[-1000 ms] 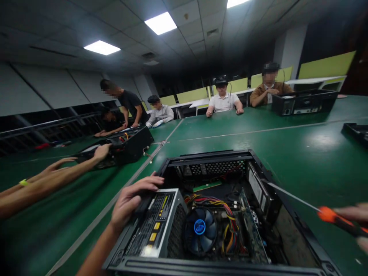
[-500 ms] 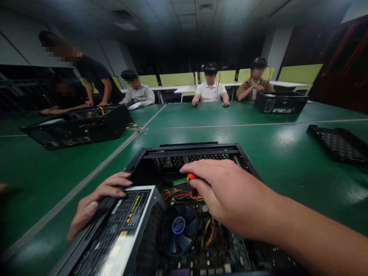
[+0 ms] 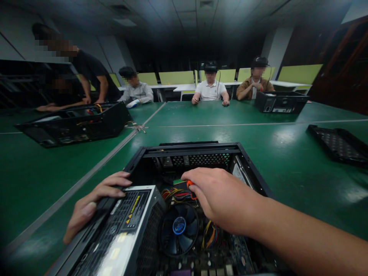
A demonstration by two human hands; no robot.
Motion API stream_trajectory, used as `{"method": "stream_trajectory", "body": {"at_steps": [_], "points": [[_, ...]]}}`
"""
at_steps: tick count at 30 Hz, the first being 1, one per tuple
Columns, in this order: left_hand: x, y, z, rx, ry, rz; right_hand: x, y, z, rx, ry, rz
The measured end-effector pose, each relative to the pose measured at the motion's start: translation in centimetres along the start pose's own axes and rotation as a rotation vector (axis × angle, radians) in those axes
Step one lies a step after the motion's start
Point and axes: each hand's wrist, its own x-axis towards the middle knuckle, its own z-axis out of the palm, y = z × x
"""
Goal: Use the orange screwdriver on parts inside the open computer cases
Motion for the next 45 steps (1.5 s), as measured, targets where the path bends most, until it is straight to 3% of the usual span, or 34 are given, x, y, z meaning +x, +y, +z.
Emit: {"method": "stream_trajectory", "body": {"at_steps": [11,16,23,28,34,38,45], "points": [[-0.2,-0.6,-0.6,0.001,-0.093,-0.008,-0.4,-0.1,-0.3,-0.012,0.028,-0.015],[-0.1,-0.4,-0.3,-0.019,-0.069,-0.023,-0.6,-0.7,-1.3,-0.045,0.207,-0.033],[0.1,0.2,0.2,-0.024,0.015,-0.038,-0.7,-1.1,-1.7,-0.057,0.264,-0.012],[0.1,0.6,0.6,-0.051,0.075,-0.078,-0.8,-1.1,-1.6,-0.039,0.239,0.002],[0.0,0.0,-0.1,-0.012,-0.033,-0.012,-0.4,-0.9,-1.3,-0.006,0.250,-0.043],[0.0,0.1,0.2,-0.030,0.020,-0.038,0.1,-0.8,-1.4,-0.019,0.190,-0.096],[-0.1,0.4,0.8,-0.037,0.090,-0.074,0.0,-1.3,-2.0,-0.102,0.112,-0.047]]}}
